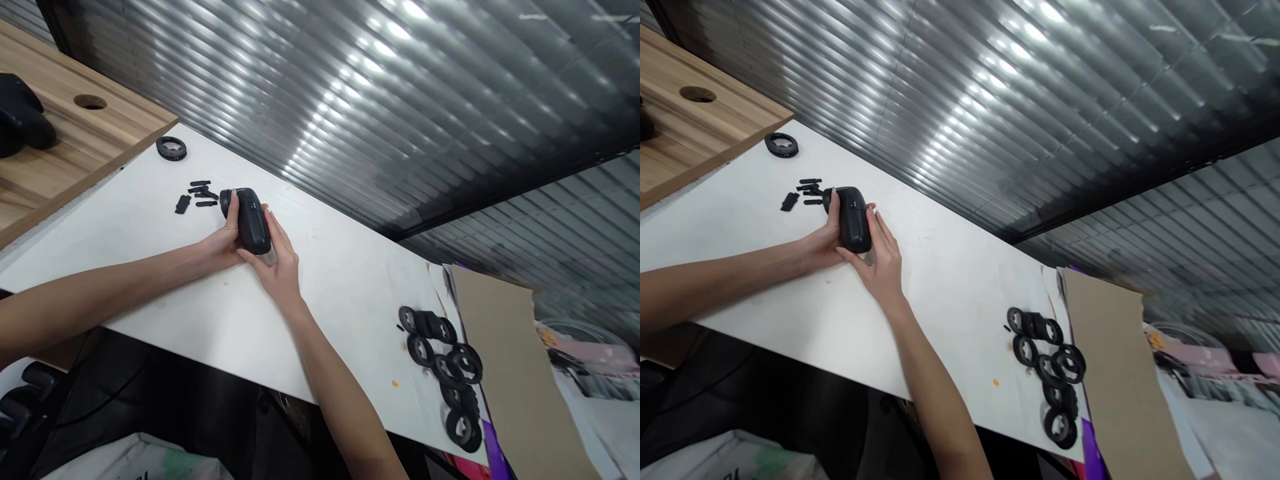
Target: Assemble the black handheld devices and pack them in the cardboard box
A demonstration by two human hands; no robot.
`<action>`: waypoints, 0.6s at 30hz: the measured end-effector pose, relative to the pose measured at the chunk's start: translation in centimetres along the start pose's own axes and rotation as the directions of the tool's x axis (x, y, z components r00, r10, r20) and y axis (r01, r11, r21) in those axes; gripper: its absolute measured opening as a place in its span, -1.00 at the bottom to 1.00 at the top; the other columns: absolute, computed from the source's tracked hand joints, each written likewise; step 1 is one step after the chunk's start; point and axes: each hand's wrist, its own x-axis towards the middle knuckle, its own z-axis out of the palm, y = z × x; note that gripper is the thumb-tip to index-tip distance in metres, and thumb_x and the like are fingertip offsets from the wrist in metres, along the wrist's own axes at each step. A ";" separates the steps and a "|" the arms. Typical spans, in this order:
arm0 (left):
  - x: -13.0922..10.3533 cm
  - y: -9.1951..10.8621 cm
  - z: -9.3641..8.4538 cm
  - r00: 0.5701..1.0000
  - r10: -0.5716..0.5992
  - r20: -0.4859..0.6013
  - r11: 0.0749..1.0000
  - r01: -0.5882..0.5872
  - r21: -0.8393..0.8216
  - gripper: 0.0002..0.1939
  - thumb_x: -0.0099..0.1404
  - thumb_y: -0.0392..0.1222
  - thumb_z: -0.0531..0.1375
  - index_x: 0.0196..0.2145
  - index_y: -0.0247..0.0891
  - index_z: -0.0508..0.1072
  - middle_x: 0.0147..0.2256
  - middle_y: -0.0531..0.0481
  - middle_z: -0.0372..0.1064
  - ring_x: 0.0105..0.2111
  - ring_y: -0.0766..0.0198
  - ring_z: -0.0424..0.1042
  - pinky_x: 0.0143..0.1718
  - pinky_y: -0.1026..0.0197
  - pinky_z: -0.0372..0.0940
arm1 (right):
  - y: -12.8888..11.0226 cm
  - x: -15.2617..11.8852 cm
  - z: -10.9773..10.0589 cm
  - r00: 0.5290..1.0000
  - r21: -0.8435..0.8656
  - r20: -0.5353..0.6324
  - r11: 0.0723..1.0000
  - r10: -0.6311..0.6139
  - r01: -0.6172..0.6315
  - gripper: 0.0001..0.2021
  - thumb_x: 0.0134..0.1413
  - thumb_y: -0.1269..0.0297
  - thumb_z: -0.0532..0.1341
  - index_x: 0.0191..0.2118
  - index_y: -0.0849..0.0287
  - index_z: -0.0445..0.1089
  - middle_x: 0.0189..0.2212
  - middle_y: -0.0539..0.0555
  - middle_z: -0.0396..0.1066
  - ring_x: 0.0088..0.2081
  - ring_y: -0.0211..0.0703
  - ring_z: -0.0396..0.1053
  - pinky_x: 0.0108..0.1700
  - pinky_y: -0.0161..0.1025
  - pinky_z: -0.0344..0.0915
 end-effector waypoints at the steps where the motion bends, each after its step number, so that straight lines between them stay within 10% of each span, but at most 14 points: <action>1: 0.0 0.0 0.0 1.000 0.003 0.000 1.000 -0.003 -0.004 -0.26 0.42 0.59 0.23 0.16 -0.07 0.60 0.05 -0.13 0.65 0.08 0.03 0.64 -0.05 0.15 0.61 | -0.1 0.0 -0.1 1.000 0.003 0.002 1.000 0.014 -0.014 -0.24 0.28 -0.16 0.47 0.51 -0.23 0.36 0.53 0.03 0.34 0.61 0.23 0.18 0.66 0.34 0.09; 18: 0.1 0.1 0.4 1.000 -0.010 0.023 0.993 0.012 -0.117 -0.15 0.44 0.69 0.03 -0.01 -0.17 0.58 -0.06 -0.19 0.64 0.02 -0.03 0.65 0.08 -0.02 0.60 | 1.2 -0.1 0.1 0.990 -0.066 -0.123 0.996 -0.069 0.062 -0.39 0.28 -0.03 0.50 0.39 -0.12 0.53 0.37 0.08 0.55 0.40 0.19 0.50 0.49 0.21 0.42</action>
